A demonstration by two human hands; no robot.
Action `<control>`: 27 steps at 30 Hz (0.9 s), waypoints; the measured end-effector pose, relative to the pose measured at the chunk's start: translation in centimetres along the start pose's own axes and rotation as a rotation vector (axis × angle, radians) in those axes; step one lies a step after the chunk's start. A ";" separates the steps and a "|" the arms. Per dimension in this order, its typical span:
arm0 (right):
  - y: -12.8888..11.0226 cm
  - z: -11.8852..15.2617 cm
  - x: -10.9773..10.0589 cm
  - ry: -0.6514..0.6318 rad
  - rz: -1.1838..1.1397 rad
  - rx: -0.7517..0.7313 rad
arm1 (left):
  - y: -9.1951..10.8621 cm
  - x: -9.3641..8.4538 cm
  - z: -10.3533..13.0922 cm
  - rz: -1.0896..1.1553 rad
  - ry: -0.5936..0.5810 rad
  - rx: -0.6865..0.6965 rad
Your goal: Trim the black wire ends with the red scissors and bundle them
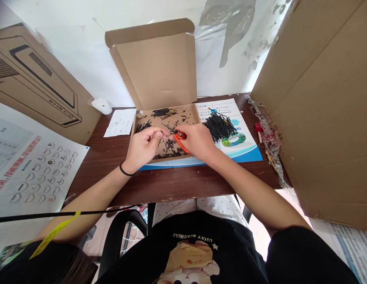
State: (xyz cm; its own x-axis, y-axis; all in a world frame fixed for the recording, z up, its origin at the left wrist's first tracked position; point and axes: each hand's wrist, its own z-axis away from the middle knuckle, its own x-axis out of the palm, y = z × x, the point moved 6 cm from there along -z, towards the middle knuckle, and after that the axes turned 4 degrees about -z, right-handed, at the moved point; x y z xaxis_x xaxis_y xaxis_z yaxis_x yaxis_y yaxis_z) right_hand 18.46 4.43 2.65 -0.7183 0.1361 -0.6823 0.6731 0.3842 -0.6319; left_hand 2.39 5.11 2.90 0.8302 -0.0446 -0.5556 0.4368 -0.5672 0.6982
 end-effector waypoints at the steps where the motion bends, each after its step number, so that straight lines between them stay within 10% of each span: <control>1: 0.0 0.0 -0.1 0.014 -0.082 0.035 | -0.1 0.1 0.0 0.051 -0.004 -0.024; 10: 0.7 0.2 3.1 -0.154 -0.963 0.358 | -2.1 1.5 -0.3 0.832 0.022 -0.263; 20: 1.4 0.2 3.8 -0.065 -1.008 0.316 | -2.0 2.6 0.3 1.028 0.033 -0.422; 27: 0.6 0.3 3.0 -0.056 -0.789 0.217 | -1.4 1.7 0.6 0.762 0.097 -0.348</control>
State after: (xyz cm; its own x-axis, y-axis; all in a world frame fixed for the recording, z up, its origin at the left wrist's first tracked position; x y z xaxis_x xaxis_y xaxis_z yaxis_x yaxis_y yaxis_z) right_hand 16.75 4.78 0.14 -0.9888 -0.1480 -0.0214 -0.0029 0.1616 -0.9869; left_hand 2.97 5.36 0.78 0.9602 -0.2329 0.1539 -0.1863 -0.1241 0.9746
